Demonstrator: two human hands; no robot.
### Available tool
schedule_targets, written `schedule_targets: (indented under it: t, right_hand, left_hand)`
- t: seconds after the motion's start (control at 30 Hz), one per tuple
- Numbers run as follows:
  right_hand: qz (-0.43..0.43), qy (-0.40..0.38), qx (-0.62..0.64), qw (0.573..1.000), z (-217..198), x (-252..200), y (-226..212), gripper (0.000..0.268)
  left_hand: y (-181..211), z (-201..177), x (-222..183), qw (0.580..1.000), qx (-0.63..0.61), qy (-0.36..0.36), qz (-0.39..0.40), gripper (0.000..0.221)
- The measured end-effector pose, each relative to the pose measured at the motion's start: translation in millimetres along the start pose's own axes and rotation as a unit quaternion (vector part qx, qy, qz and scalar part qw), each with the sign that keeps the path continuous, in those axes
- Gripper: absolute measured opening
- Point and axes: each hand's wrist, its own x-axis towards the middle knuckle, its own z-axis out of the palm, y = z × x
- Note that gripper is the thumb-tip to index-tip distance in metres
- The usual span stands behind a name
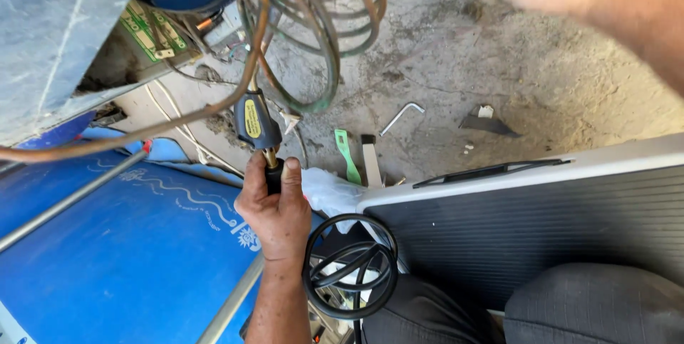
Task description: Repairing a refrigerator by brazing copper pipes using a blowtorch
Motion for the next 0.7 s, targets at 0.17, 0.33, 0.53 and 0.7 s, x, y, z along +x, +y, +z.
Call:
schedule_targets:
  t: [0.17, 0.33, 0.53, 0.7]
  right_hand:
    - [0.033, -0.004, 0.029, 0.999, 0.4, -13.1, -66.9, 0.024]
    - [0.055, -0.014, 0.055, 0.997, -3.9, -22.4, -118.7, 0.023]
    - [0.079, 0.016, 0.247, 0.966, 15.5, -29.0, -123.4, 0.020]
    - [0.049, 0.003, 0.249, 0.967, 16.8, -30.5, -127.1, 0.025]
  left_hand:
    - [8.5, 3.0, 3.5, 1.000, -0.002, -0.021, -0.008, 0.016]
    - [13.0, 2.6, -2.0, 0.999, 0.029, -0.038, -0.024, 0.026]
    - [10.9, 1.7, -0.6, 0.998, 0.045, -0.043, -0.024, 0.029]
    - [10.3, 1.8, 2.2, 0.998, 0.043, -0.032, -0.020, 0.031]
